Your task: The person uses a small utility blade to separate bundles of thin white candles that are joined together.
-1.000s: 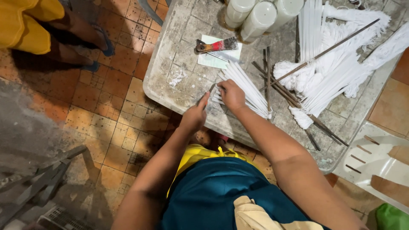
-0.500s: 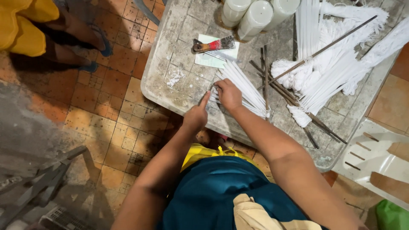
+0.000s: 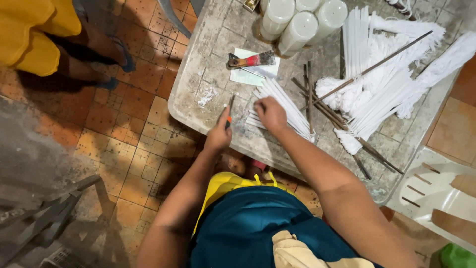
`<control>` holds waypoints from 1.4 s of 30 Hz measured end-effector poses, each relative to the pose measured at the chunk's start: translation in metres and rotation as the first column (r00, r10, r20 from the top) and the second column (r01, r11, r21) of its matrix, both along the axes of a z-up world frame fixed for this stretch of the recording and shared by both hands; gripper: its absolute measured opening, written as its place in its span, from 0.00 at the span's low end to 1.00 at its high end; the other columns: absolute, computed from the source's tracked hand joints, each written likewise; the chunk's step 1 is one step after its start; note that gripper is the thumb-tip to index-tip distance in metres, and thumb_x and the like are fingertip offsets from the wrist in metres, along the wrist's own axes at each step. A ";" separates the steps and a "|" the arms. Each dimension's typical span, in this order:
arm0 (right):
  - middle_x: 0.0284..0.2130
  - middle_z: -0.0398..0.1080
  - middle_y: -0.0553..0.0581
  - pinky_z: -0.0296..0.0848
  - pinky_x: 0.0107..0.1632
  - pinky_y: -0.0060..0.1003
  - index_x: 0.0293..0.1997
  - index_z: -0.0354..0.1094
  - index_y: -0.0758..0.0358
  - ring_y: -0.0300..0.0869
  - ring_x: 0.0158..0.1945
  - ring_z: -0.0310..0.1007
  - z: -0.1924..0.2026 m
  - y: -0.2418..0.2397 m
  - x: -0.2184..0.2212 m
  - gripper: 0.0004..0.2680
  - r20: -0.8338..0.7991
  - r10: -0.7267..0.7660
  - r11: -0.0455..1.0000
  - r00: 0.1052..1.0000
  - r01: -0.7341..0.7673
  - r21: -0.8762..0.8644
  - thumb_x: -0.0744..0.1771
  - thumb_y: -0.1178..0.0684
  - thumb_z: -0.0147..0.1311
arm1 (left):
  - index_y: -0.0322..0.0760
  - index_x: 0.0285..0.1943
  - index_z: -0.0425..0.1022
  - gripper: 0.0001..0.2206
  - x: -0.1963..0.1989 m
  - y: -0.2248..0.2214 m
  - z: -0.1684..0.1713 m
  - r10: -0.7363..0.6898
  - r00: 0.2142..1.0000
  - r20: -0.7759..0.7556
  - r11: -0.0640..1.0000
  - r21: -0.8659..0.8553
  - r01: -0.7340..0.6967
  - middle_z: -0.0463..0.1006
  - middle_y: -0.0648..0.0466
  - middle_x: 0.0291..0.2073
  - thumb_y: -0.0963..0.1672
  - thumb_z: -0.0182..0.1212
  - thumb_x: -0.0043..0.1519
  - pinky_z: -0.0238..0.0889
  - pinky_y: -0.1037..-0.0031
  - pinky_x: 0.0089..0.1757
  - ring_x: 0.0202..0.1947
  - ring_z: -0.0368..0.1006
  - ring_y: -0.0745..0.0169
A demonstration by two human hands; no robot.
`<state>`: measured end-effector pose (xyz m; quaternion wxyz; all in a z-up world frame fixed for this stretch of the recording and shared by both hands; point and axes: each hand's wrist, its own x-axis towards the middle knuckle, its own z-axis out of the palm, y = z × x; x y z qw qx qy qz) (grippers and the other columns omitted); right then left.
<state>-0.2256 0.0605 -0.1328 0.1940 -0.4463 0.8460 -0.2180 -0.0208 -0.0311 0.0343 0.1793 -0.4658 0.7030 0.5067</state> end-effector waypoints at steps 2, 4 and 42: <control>0.41 0.71 0.56 0.77 0.49 0.51 0.47 0.73 0.48 0.56 0.46 0.76 0.006 -0.003 -0.002 0.05 -0.010 -0.028 0.999 1.000 0.027 -0.039 0.68 0.50 0.55 | 0.69 0.81 0.37 0.32 -0.001 -0.004 0.002 0.024 1.000 -0.011 0.999 -0.038 -0.025 0.73 0.30 0.59 0.45 0.43 0.68 0.60 0.50 0.62 0.62 0.68 0.30; 0.42 0.69 0.52 0.79 0.48 0.48 0.48 0.74 0.47 0.53 0.47 0.77 -0.002 -0.010 -0.004 0.05 -0.088 -0.039 0.999 0.995 0.038 -0.011 0.68 0.51 0.57 | 0.69 0.81 0.34 0.32 -0.003 -0.008 0.007 -0.099 0.995 0.015 0.994 -0.043 0.100 0.73 0.32 0.59 0.46 0.41 0.68 0.60 0.49 0.62 0.63 0.68 0.31; 0.36 0.69 0.52 0.79 0.44 0.48 0.43 0.73 0.46 0.54 0.42 0.78 -0.038 -0.010 0.007 0.05 -0.116 -0.039 0.996 0.993 0.029 -0.080 0.66 0.51 0.61 | 0.68 0.82 0.27 0.32 -0.041 0.006 -0.045 -0.348 0.925 0.152 0.923 -0.118 0.366 0.76 0.39 0.51 0.43 0.35 0.71 0.66 0.48 0.55 0.54 0.75 0.39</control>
